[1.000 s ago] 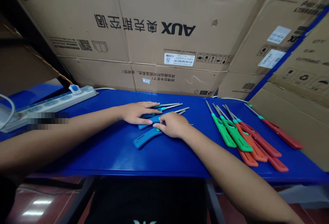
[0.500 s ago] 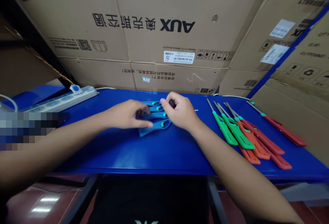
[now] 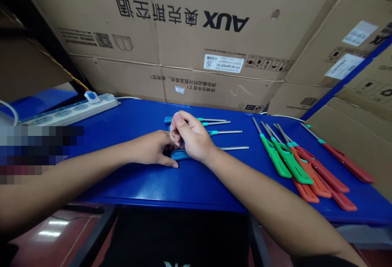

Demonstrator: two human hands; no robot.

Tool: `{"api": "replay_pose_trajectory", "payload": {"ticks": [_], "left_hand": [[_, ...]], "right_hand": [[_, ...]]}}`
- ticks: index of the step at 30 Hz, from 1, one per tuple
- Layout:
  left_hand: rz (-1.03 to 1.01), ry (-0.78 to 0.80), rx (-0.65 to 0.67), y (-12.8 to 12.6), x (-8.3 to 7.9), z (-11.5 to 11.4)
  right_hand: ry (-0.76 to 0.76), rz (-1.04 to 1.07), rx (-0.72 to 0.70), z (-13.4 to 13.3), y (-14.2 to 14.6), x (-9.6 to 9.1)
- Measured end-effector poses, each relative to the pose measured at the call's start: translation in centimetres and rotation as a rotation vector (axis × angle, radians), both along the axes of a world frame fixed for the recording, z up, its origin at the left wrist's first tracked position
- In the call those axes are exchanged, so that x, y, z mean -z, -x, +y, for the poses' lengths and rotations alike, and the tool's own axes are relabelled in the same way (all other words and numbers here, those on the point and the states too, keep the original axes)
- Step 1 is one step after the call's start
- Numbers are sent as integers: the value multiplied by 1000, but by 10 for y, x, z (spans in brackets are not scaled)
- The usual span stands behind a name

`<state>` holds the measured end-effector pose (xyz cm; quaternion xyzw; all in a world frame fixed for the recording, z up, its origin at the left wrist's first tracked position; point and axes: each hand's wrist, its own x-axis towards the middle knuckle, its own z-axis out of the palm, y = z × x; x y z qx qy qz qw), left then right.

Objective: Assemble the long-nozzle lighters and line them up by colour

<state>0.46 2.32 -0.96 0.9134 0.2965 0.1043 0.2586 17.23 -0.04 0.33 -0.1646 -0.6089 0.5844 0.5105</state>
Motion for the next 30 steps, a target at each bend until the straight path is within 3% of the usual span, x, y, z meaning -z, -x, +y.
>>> {"api": "replay_pose_trajectory", "payload": {"ticks": [7,15,18,21,23,26,30], "left_hand": [[-41,69,0,-2,7,1],[-26,43,24,-2,7,1],[-38,50,2,-2,8,1],[-43,58,-40,0,8,0],[-32,69,-65,1,7,0],[-20,96,-64,1,5,1],[-6,124,-62,0,5,3]], "right_hand": [[-30,-85,15,-1,0,3],[-48,-221,68,-2,-3,3],[-216,-563,173,-6,-6,-13],[-629,-1114,434,-11,-5,-43],[-698,-1411,525,-12,-2,-61],[-694,-1636,478,-8,5,-79],[-768,-1689,184,2,2,-87]]}}
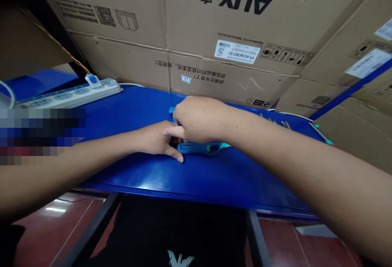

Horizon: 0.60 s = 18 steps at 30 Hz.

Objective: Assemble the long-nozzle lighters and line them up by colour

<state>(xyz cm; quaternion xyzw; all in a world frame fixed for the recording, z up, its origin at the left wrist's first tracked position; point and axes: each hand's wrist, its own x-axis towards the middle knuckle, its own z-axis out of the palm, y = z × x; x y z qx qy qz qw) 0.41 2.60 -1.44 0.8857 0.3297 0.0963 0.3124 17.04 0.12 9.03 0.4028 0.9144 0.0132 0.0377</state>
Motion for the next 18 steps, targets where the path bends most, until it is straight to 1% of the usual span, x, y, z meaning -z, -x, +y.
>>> {"api": "replay_pose_trajectory", "payload": {"ticks": [2,7,9,11,12,14,18], "left_hand": [[-18,-10,19,0,1,1],[-81,-35,99,4,5,7],[-90,-28,156,6,6,12],[-93,-12,190,8,7,16],[-95,-7,196,8,8,18],[-103,-8,195,9,9,20],[-85,-20,187,8,8,18]], "right_hand": [[74,-22,-112,3,-5,-3],[209,-34,-245,1,-10,-9],[164,-37,-225,0,-7,-8],[72,-50,-151,1,-4,-7],[50,-56,-125,1,-3,-6],[85,-41,-140,2,-3,-7],[223,37,-274,0,-8,-9]]}}
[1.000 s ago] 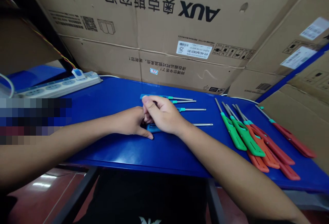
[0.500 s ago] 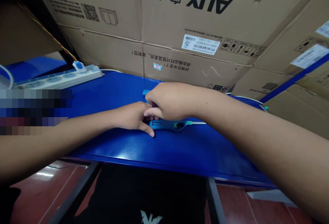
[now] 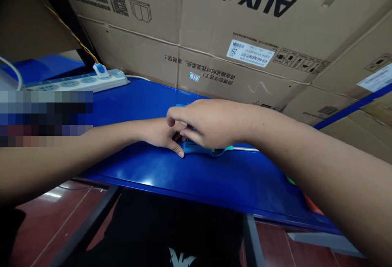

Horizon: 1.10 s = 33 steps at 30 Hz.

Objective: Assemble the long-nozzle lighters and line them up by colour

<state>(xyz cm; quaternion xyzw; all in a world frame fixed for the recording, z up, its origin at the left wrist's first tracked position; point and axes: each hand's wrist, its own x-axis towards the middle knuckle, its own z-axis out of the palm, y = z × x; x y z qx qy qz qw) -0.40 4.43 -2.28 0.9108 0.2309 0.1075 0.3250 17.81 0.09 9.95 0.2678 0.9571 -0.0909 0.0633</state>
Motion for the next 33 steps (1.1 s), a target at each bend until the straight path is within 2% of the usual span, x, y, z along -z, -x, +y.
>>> {"api": "replay_pose_trajectory", "payload": {"ticks": [2,6,13,17,19,24,26,29,31,33], "left_hand": [[19,1,4,0,-2,-1],[43,2,10,0,-4,-2],[20,-10,9,0,-1,-1],[20,-25,8,0,-2,-2],[18,-48,8,0,-2,-3],[2,-54,4,0,-2,-4],[15,-47,27,-1,-2,-4],[30,-49,26,-1,-3,-4],[11,-61,23,-1,-3,-3],[-5,-70,23,-1,-3,-3]], "right_hand": [[-15,26,23,0,-1,1],[-158,37,176,3,1,7],[-12,-2,-20,0,-1,0],[-225,-88,143,-1,3,4],[-271,-99,165,-1,3,6],[-35,51,8,-3,-3,5],[-81,43,53,-4,-3,6],[-255,1,197,-4,-1,8],[-242,29,198,-5,-2,9],[-137,83,137,-7,-5,8]]}}
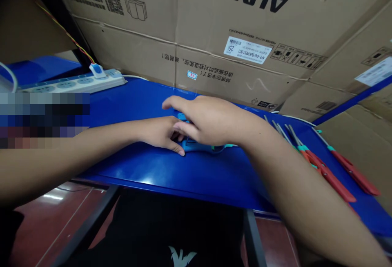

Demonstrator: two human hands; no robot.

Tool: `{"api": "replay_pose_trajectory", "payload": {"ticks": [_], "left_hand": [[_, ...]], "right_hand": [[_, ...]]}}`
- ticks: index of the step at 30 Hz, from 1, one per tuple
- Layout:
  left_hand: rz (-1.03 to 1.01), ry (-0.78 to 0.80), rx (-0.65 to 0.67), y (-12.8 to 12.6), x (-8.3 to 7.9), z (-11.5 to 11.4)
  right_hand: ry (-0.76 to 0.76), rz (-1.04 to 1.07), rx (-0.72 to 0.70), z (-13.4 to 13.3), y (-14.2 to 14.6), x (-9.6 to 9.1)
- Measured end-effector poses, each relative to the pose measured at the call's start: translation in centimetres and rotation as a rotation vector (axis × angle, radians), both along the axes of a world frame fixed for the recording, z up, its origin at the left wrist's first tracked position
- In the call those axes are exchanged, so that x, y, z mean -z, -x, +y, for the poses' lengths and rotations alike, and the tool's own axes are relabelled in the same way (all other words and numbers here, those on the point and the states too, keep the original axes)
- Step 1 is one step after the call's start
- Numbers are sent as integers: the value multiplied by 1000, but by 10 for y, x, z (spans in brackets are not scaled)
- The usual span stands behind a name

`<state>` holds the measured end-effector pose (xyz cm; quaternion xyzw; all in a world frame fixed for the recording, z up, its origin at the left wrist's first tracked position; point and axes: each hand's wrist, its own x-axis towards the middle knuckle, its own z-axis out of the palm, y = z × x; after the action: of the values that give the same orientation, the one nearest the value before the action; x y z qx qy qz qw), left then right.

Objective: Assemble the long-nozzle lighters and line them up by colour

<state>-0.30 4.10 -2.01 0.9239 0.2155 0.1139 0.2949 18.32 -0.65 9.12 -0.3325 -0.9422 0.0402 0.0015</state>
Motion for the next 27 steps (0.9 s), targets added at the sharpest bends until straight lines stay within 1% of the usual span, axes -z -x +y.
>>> {"api": "replay_pose_trajectory", "payload": {"ticks": [2,3,5,8,10,14,16,17,20,21,23,25,27], "left_hand": [[4,-2,-7,0,0,0],[9,2,-11,0,0,0],[9,14,-13,0,0,0],[-4,17,-17,1,2,0],[-5,7,-8,2,2,0],[4,37,25,3,0,-1],[-10,43,26,3,0,-2],[-19,32,22,2,0,-2],[-43,-23,8,2,1,-3],[-53,-33,12,2,2,-3],[-75,-28,43,2,1,-3],[-92,-21,80,1,0,-2],[-103,-33,98,1,0,-2]], "right_hand": [[85,39,-51,-3,-3,-1],[104,45,-63,-3,-3,-1],[79,37,-46,-4,-1,0],[-15,-1,47,-1,3,2],[-19,12,65,2,3,3],[82,86,-29,5,-6,1],[101,70,-74,5,-8,1],[83,42,-65,5,-7,1],[-57,-81,41,5,-2,2],[-79,-97,47,5,-2,2],[-40,-49,-13,7,-4,3],[50,44,-97,8,-9,3],[70,72,-108,7,-12,2]]}}
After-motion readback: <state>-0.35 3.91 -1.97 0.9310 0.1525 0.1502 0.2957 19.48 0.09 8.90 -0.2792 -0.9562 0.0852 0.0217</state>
